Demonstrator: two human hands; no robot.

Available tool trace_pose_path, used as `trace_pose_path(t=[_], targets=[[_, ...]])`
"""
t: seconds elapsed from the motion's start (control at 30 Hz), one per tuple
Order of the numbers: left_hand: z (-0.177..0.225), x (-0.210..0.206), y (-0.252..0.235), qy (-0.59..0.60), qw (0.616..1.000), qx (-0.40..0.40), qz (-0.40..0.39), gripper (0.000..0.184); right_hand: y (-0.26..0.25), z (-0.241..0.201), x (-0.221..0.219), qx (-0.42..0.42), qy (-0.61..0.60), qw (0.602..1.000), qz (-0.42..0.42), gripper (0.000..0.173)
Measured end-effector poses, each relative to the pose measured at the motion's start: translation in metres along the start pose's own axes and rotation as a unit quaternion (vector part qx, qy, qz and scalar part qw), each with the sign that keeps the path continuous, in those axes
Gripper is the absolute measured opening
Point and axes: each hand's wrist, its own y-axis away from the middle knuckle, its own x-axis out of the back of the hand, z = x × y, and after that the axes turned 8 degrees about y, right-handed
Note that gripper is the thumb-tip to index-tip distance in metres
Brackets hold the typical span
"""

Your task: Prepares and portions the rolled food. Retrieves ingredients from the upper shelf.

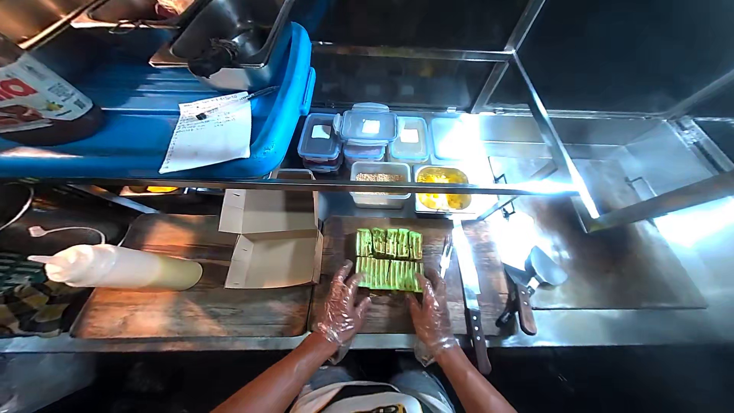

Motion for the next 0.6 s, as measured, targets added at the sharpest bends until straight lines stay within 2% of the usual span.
trace_pose_path(t=[0.07, 0.13, 0.23, 0.37, 0.4, 0.47, 0.53, 0.6], targets=[[0.006, -0.001, -0.006, 0.017, 0.996, 0.09, -0.015, 0.061, -0.01, -0.009, 0.002, -0.04, 0.005, 0.999, -0.031, 0.048], [0.009, 0.001, -0.011, 0.015, 0.993, 0.109, -0.035, 0.059, -0.017, -0.011, 0.007, -0.042, 0.022, 0.997, -0.069, 0.049], [0.002, 0.0, -0.011, -0.018, 0.999, 0.046, -0.012, 0.052, -0.017, 0.001, 0.014, -0.006, 0.056, 0.994, -0.09, 0.053], [0.007, 0.002, -0.015, -0.081, 0.996, 0.035, -0.032, 0.045, -0.022, 0.009, 0.019, 0.022, 0.084, 0.989, -0.123, 0.047], [0.011, 0.003, -0.014, -0.119, 0.993, 0.015, -0.023, 0.045, -0.024, 0.012, 0.021, 0.024, 0.094, 0.987, -0.126, 0.046], [0.02, 0.0, -0.014, -0.153, 0.985, -0.076, -0.008, 0.041, -0.024, 0.014, 0.022, 0.032, 0.098, 0.988, -0.119, 0.045], [0.038, -0.007, -0.019, -0.163, 0.975, -0.127, -0.076, 0.04, -0.022, 0.015, 0.02, 0.04, 0.094, 0.988, -0.12, 0.043], [0.055, -0.014, -0.032, -0.191, 0.961, -0.099, -0.175, 0.041, -0.023, 0.015, 0.018, 0.032, 0.101, 0.985, -0.137, 0.043]])
